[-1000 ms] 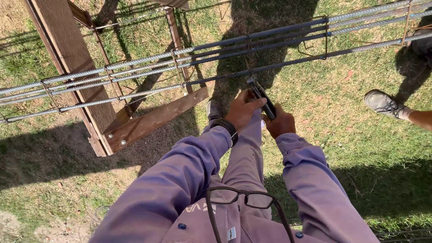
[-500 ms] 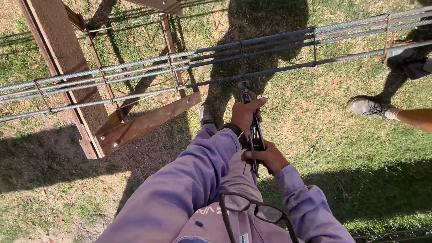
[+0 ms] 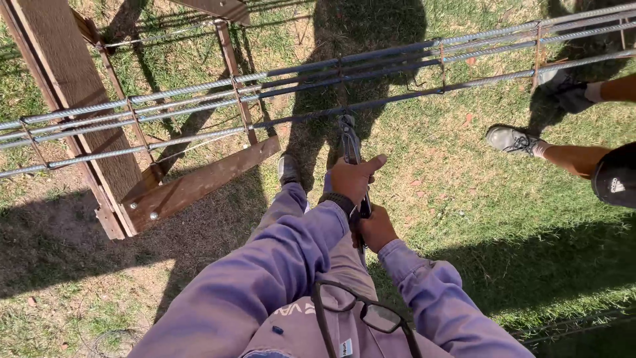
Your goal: The person uses a rebar tying tool to twist and secure wire ties around intersecting steel rebar rods in a grid structure. The person repeatedly positions the tool, twists the wire to tighten the connection, and moves along the rebar framework to secure multiple joints.
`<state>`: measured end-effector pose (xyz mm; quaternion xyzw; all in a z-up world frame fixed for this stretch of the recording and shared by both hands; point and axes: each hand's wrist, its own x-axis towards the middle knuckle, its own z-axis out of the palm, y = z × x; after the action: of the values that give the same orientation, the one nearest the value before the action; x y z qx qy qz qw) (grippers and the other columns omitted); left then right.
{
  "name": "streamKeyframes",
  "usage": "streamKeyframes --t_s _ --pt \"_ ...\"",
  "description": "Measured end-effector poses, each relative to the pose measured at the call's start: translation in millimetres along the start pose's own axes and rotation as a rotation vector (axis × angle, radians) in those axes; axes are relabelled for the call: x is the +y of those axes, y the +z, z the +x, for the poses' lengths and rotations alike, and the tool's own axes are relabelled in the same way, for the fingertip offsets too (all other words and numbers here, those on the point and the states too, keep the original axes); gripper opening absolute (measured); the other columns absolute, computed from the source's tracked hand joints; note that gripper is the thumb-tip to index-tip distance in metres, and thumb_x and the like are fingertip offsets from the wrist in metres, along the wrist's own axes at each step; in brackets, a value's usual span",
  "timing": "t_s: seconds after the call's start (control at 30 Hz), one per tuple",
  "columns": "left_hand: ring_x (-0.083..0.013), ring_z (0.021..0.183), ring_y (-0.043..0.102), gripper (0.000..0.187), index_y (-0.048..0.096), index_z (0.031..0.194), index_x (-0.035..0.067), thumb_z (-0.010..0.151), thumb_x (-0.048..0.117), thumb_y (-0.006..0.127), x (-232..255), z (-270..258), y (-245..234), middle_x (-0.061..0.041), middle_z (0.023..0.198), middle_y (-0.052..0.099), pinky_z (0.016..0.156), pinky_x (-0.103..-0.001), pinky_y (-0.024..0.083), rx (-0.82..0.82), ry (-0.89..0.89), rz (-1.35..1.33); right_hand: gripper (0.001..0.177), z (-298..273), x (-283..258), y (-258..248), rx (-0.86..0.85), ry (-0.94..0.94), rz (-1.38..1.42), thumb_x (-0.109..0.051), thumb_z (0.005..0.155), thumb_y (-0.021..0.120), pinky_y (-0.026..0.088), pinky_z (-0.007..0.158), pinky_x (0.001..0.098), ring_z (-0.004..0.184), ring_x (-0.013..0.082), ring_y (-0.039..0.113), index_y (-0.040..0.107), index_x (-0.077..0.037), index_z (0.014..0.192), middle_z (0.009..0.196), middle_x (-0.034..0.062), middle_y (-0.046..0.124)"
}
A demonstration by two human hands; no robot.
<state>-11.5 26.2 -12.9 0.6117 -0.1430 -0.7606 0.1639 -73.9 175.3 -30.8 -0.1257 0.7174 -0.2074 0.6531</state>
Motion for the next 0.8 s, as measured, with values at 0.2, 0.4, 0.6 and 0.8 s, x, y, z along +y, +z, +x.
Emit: streamKeyframes --t_s 0.2,0.4,0.6,0.8 --pt "-0.0297 0.058 0.068 0.03 0.055 0.086 -0.001 0.079 0.015 0.08 -25 13 -6 -0.014 0.062 0.059 0.05 -0.045 0.055 -0.005 0.077 0.049 0.042 -26 -28 -2 0.017 -0.033 -0.143 -0.02 0.06 0.09 0.054 0.074 0.04 0.079 0.0274 0.066 0.069 -0.004 0.093 0.08 0.0168 0.069" --pt "-0.0227 0.046 0.062 0.023 0.059 0.07 0.006 0.068 0.008 0.082 -35 20 -10 -0.01 0.053 0.053 0.046 -0.036 0.056 -0.159 0.021 -0.188 0.025 -18 0 7 0.098 -0.012 0.324 0.001 0.069 0.081 0.036 0.027 0.0314 0.034 0.0193 0.046 0.059 0.0 0.08 0.048 0.0118 0.043" --pt "-0.0406 0.126 0.053 0.109 0.025 0.149 -0.008 0.079 0.054 0.08 15 -42 13 -0.028 0.131 0.049 0.108 -0.064 0.042 0.032 -0.035 0.286 0.031 4 18 6 0.287 -0.138 -0.343 -0.015 0.071 0.07 0.052 0.077 0.0493 0.094 0.043 0.07 0.066 -0.005 0.1 0.091 0.0194 0.073" --pt "-0.0182 0.052 0.06 0.043 0.054 0.097 0.003 0.087 0.035 0.082 -16 -21 -5 -0.013 0.062 0.06 0.047 -0.034 0.049 0.011 -0.003 0.026 0.035 -19 5 -5 0.191 -0.042 -0.329 -0.013 0.057 0.067 0.051 0.073 0.0439 0.085 0.0335 0.07 0.067 -0.01 0.092 0.078 0.0136 0.071"
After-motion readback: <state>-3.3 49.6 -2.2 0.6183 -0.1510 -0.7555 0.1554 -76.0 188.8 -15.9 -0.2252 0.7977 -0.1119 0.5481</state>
